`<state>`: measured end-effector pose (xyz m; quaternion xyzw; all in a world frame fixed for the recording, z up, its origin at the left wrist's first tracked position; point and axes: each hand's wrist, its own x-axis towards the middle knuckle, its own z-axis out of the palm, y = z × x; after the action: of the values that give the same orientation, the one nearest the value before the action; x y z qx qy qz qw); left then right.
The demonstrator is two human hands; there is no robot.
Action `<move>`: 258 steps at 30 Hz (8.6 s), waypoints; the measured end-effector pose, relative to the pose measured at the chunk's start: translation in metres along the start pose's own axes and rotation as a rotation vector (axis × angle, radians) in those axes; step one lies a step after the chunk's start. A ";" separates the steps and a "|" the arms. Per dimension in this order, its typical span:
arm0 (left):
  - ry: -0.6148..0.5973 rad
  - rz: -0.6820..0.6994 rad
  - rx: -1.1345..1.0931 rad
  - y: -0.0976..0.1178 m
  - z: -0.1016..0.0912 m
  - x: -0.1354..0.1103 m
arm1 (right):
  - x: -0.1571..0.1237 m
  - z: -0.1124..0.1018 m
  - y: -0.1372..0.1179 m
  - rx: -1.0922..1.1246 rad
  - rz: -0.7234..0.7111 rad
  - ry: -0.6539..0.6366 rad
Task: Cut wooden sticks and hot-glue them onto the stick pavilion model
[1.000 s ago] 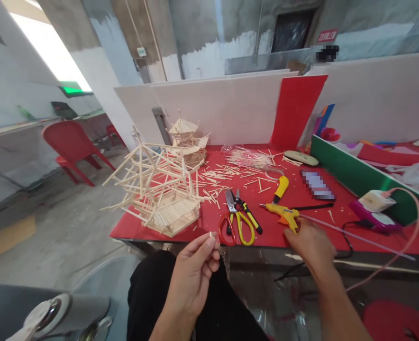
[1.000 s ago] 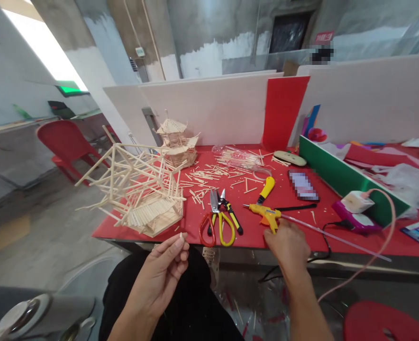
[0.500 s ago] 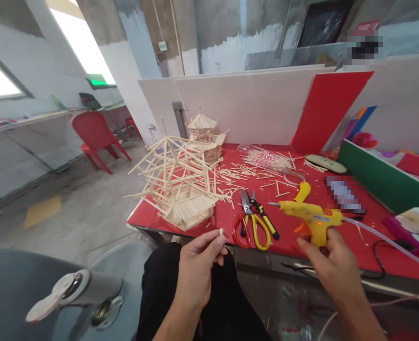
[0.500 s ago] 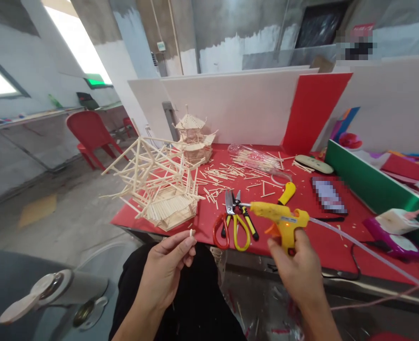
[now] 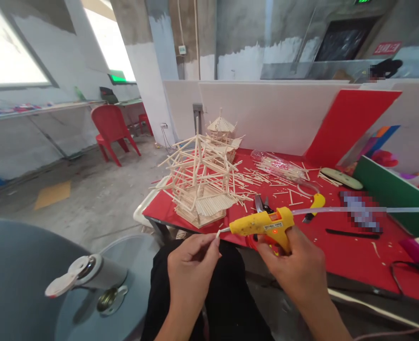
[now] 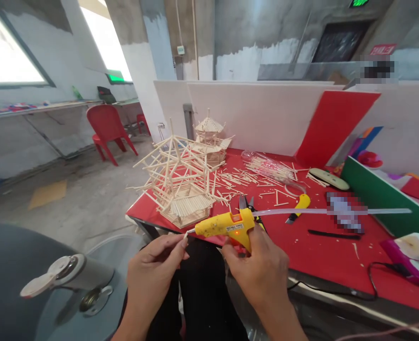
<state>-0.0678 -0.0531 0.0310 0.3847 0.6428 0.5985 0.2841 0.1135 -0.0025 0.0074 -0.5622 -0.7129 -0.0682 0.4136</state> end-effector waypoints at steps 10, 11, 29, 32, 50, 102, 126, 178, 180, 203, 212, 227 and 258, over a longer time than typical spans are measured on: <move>0.002 0.278 0.136 -0.015 -0.006 -0.001 | 0.002 -0.001 -0.006 -0.101 -0.112 0.023; 0.005 0.299 0.152 -0.015 -0.006 -0.001 | 0.002 -0.001 -0.006 -0.107 -0.124 0.028; 0.013 0.363 0.240 -0.015 0.000 -0.003 | 0.003 -0.002 0.002 -0.102 -0.107 0.064; 0.008 0.343 0.226 -0.014 0.001 -0.004 | 0.003 -0.001 0.004 -0.103 -0.120 0.071; -0.142 -0.540 -0.604 -0.012 0.033 -0.004 | -0.033 0.018 0.161 -0.479 0.506 -0.243; -0.063 -0.763 -0.777 -0.006 -0.008 0.039 | 0.017 0.064 -0.084 0.631 -0.360 0.058; 0.173 -0.413 -0.568 -0.022 -0.014 0.060 | 0.026 0.083 -0.091 0.607 -0.244 -0.122; 0.226 -0.343 -0.567 -0.025 -0.008 0.057 | 0.030 0.084 -0.090 0.637 -0.180 -0.135; 0.225 -0.340 -0.562 -0.025 -0.008 0.057 | 0.030 0.085 -0.090 0.637 -0.180 -0.133; 0.225 -0.356 -0.572 -0.024 -0.006 0.059 | 0.030 0.086 -0.088 0.622 -0.193 -0.124; 0.231 -0.356 -0.567 -0.022 -0.005 0.058 | 0.029 0.084 -0.088 0.621 -0.182 -0.152; 0.202 -0.322 -0.516 -0.024 -0.008 0.055 | 0.023 0.073 -0.076 0.667 -0.177 -0.107; 0.431 -0.176 -0.334 -0.098 -0.015 0.073 | -0.044 0.059 0.046 0.012 -0.003 -0.038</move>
<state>-0.1349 0.0012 -0.0571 0.1392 0.6115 0.7373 0.2512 0.1239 0.0141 -0.0769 -0.5598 -0.7219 -0.0538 0.4033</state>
